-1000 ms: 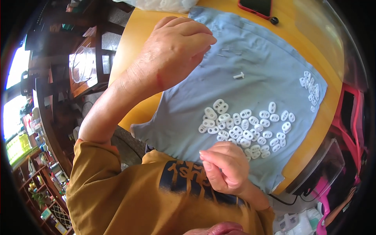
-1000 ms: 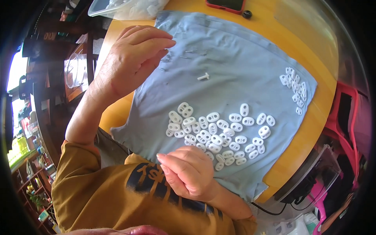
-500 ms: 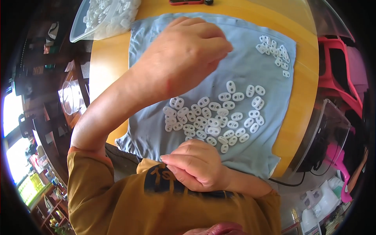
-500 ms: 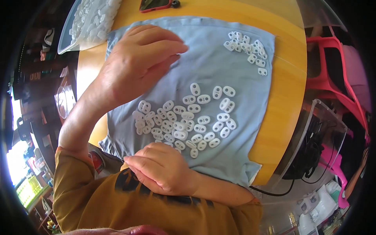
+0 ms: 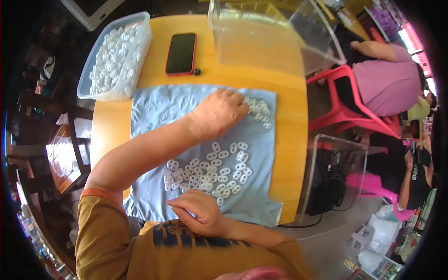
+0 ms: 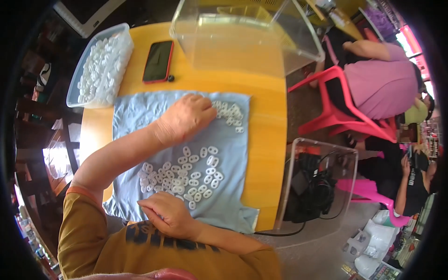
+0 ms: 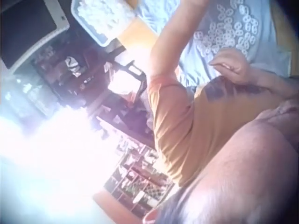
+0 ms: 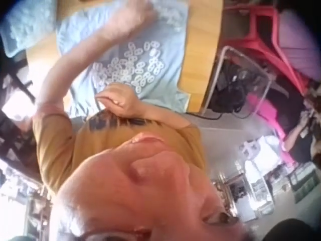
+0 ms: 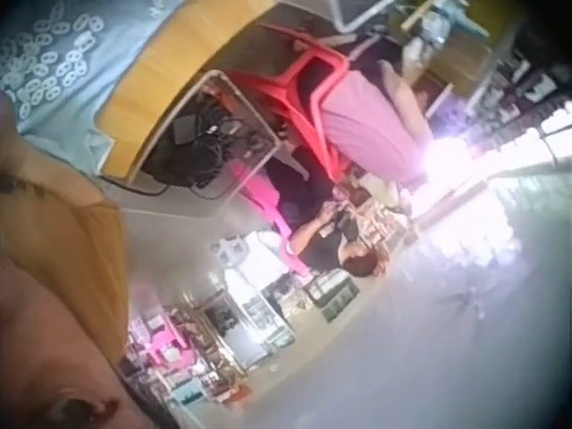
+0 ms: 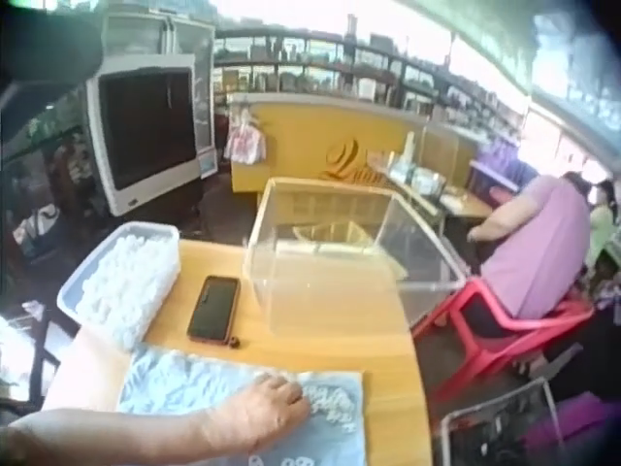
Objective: Assembling small white plastic clips by manually inserting small plastic pins into pre-drilled holes.
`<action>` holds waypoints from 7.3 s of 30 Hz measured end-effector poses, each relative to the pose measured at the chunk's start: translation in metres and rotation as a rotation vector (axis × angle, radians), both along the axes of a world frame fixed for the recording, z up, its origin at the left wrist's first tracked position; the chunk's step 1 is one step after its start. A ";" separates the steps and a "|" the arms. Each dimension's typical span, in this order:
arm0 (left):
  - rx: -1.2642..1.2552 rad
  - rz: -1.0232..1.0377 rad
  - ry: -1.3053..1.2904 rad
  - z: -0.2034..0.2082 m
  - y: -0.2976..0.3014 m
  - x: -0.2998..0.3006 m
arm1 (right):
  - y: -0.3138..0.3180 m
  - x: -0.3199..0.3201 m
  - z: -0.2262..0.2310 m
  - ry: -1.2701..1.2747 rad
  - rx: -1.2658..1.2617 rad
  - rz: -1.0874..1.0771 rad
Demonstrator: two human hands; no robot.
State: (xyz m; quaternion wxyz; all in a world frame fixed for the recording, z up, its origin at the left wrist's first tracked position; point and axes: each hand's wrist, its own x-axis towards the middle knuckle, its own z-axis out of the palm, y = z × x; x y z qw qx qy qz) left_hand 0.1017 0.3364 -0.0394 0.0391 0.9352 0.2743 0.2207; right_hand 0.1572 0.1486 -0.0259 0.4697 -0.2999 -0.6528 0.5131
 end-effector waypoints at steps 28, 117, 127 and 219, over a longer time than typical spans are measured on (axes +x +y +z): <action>-0.502 0.456 -0.463 0.052 -0.210 -0.098 | -0.068 -0.008 0.019 -0.069 0.201 -0.157; -0.763 0.425 -0.963 0.016 -0.331 -0.113 | -0.125 -0.015 0.008 0.140 -0.470 0.015; -0.731 0.369 -0.966 0.016 -0.332 -0.120 | -0.121 -0.015 0.006 0.220 -0.628 0.052; -0.828 0.320 -1.005 -0.010 -0.217 -0.162 | 0.133 -0.077 0.015 -1.040 0.113 -0.001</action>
